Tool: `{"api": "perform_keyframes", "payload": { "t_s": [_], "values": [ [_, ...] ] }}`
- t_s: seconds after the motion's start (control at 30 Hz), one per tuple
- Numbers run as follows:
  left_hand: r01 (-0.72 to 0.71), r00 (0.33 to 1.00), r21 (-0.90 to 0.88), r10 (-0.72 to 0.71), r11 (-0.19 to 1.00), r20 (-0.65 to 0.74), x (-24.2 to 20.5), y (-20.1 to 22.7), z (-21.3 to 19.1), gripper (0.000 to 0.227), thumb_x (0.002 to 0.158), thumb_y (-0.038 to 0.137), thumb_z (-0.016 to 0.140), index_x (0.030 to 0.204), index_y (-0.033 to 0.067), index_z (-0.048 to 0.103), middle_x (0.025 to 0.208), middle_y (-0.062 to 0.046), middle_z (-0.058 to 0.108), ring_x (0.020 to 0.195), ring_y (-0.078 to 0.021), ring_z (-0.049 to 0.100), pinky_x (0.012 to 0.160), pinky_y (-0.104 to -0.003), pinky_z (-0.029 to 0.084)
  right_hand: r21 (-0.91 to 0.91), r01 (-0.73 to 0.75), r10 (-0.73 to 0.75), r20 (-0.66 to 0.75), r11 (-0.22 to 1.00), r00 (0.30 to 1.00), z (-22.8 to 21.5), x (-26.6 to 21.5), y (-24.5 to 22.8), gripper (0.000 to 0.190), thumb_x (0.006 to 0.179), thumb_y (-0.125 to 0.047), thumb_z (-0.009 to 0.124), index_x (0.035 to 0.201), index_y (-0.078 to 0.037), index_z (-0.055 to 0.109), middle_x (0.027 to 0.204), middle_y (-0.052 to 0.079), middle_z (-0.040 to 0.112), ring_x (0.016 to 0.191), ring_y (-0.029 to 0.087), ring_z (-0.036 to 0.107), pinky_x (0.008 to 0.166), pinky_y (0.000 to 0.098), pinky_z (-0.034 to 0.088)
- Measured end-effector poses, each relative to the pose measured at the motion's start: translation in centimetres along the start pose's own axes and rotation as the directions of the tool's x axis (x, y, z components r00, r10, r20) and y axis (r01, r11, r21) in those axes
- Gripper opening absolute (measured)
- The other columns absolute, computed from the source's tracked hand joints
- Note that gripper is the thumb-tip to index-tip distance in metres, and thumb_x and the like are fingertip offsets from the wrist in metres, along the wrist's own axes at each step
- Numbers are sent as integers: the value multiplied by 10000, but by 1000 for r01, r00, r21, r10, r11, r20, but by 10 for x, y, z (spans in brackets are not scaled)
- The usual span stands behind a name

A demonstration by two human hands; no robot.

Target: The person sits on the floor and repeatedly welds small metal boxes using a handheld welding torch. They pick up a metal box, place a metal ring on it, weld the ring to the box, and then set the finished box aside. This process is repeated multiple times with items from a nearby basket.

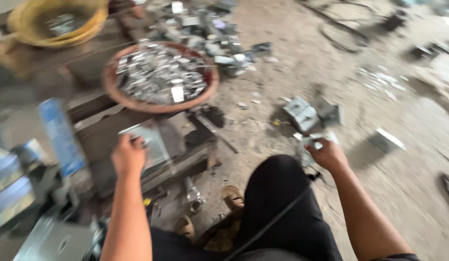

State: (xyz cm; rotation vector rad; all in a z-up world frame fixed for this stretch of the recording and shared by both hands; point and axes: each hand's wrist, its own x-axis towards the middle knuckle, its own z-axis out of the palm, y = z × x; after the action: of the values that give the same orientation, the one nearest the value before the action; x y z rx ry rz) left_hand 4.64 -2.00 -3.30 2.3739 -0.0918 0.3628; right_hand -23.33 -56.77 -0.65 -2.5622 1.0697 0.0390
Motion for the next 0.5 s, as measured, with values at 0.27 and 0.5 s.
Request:
{"api": "perform_keyframes", "payload": {
  "t_s": [0.27,0.5],
  "values": [
    [-139,981,141,156,980,-118,-2,-33,23,206,1014,270,738,1003,71,687,931,-143,756,865,-377,697,958,-508,495,587,-785,168,769,196,617,74,-68,89,613,930,-576,536,1236,-49,606,932,241,756,719,308,730,643,420,599],
    [-141,941,18,140,990,-309,-4,-57,38,283,958,256,874,924,35,701,979,-130,733,921,-352,682,792,-458,530,916,-384,202,401,-118,893,80,-29,66,236,968,-46,613,1179,18,530,880,135,621,707,226,606,575,332,527]
  ]
}}
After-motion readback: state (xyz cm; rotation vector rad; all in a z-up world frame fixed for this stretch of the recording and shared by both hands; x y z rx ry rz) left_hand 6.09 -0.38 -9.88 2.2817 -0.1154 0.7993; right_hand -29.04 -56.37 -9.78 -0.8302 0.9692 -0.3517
